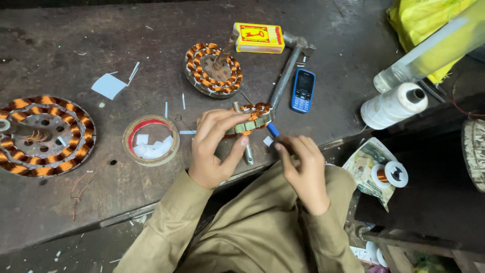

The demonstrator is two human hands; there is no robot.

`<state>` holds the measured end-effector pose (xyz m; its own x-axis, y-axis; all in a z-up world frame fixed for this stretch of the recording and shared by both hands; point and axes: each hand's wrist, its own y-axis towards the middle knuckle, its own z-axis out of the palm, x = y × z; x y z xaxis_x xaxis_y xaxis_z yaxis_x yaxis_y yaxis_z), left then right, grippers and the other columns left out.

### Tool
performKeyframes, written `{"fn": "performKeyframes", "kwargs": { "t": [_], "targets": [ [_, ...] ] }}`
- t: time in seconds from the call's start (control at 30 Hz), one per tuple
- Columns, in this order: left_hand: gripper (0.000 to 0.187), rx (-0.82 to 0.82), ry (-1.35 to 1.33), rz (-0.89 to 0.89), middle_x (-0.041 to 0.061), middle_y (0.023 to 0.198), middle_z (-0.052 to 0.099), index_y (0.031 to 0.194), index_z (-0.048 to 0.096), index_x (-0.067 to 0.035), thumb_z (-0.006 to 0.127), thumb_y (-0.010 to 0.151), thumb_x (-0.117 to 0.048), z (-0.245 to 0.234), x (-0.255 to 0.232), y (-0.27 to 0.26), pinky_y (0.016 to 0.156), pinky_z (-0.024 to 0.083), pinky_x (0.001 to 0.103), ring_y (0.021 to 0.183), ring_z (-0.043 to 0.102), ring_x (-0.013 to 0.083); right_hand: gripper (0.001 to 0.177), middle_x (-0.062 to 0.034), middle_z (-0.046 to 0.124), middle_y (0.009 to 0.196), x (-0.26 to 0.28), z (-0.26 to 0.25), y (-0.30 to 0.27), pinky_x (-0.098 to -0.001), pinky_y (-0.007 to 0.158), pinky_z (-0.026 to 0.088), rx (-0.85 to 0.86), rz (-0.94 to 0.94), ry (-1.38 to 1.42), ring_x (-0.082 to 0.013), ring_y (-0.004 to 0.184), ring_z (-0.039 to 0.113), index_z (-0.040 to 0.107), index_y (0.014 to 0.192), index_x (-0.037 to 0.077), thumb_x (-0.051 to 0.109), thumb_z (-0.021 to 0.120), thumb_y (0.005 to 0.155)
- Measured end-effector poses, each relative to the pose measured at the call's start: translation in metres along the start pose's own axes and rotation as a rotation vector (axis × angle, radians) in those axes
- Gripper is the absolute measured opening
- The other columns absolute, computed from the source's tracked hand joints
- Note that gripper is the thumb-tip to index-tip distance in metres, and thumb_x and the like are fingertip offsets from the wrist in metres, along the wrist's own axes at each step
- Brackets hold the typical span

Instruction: The person inserts small white insulating pieces into the slots of a copper-wound stator using their fingers and a blue screwdriver. They repeatedly adjust the stator and use the tool to push the pieces into place.

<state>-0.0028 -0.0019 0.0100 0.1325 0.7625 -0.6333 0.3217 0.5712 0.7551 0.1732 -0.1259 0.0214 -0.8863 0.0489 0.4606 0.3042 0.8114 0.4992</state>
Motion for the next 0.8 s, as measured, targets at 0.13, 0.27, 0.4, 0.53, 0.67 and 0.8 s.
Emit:
{"fn": "performKeyframes", "kwargs": {
  "t": [0.13, 0.27, 0.4, 0.53, 0.67, 0.8],
  "targets": [
    [0.035, -0.006, -0.005, -0.005, 0.011, 0.121, 0.067, 0.126, 0.067, -0.006, 0.073, 0.092, -0.007, 0.001, 0.000, 0.000, 0.103, 0.046, 0.040, 0.114, 0.062, 0.0302, 0.019, -0.0128, 0.061, 0.081, 0.001, 0.010, 0.013, -0.0416, 0.067, 0.048, 0.079, 0.010, -0.035, -0.0311, 0.075, 0.060, 0.073, 0.100, 0.003, 0.015, 0.079, 0.086],
    [0.035, -0.006, 0.001, -0.009, 0.011, 0.121, 0.067, 0.126, 0.067, -0.006, 0.073, 0.092, -0.007, 0.001, 0.000, 0.001, 0.103, 0.046, 0.039, 0.114, 0.062, 0.0300, 0.020, -0.0138, 0.061, 0.080, -0.001, 0.019, 0.013, -0.0424, 0.067, 0.048, 0.031, 0.044, -0.095, -0.0325, 0.076, 0.059, 0.071, 0.091, 0.003, 0.015, 0.082, 0.080],
    [0.035, -0.004, -0.020, -0.012, 0.011, 0.121, 0.067, 0.126, 0.067, -0.006, 0.073, 0.092, -0.006, 0.000, -0.001, 0.000, 0.104, 0.046, 0.040, 0.114, 0.062, 0.0296, 0.016, -0.0101, 0.066, 0.081, -0.001, 0.020, 0.013, -0.0333, 0.065, 0.050, 0.060, 0.265, 0.091, -0.0210, 0.069, 0.064, 0.067, 0.092, 0.003, 0.012, 0.079, 0.086],
    [0.036, -0.003, -0.016, -0.011, 0.011, 0.121, 0.067, 0.126, 0.067, -0.007, 0.074, 0.091, -0.006, 0.001, 0.000, 0.001, 0.103, 0.046, 0.039, 0.114, 0.062, 0.0294, 0.012, -0.0064, 0.075, 0.084, 0.009, 0.008, 0.010, -0.0271, 0.065, 0.049, 0.004, 0.333, 0.253, -0.0130, 0.069, 0.059, 0.072, 0.100, 0.003, 0.004, 0.077, 0.090],
    [0.036, -0.011, -0.007, -0.022, 0.011, 0.121, 0.067, 0.126, 0.067, -0.008, 0.074, 0.091, -0.005, 0.002, 0.001, -0.001, 0.103, 0.046, 0.039, 0.114, 0.062, 0.0295, 0.014, -0.0093, 0.071, 0.096, 0.029, -0.006, 0.005, -0.0253, 0.077, 0.054, -0.111, 0.074, 0.337, -0.0097, 0.086, 0.067, 0.071, 0.105, -0.002, -0.004, 0.072, 0.091],
    [0.036, -0.025, 0.003, -0.053, 0.009, 0.121, 0.067, 0.127, 0.067, -0.008, 0.077, 0.092, -0.008, 0.003, 0.002, -0.001, 0.102, 0.047, 0.038, 0.114, 0.063, 0.0286, 0.016, -0.0118, 0.074, 0.098, 0.043, 0.000, 0.011, -0.0265, 0.081, 0.057, -0.177, 0.036, 0.348, -0.0136, 0.088, 0.071, 0.067, 0.104, -0.005, -0.006, 0.075, 0.090]
  ]
}}
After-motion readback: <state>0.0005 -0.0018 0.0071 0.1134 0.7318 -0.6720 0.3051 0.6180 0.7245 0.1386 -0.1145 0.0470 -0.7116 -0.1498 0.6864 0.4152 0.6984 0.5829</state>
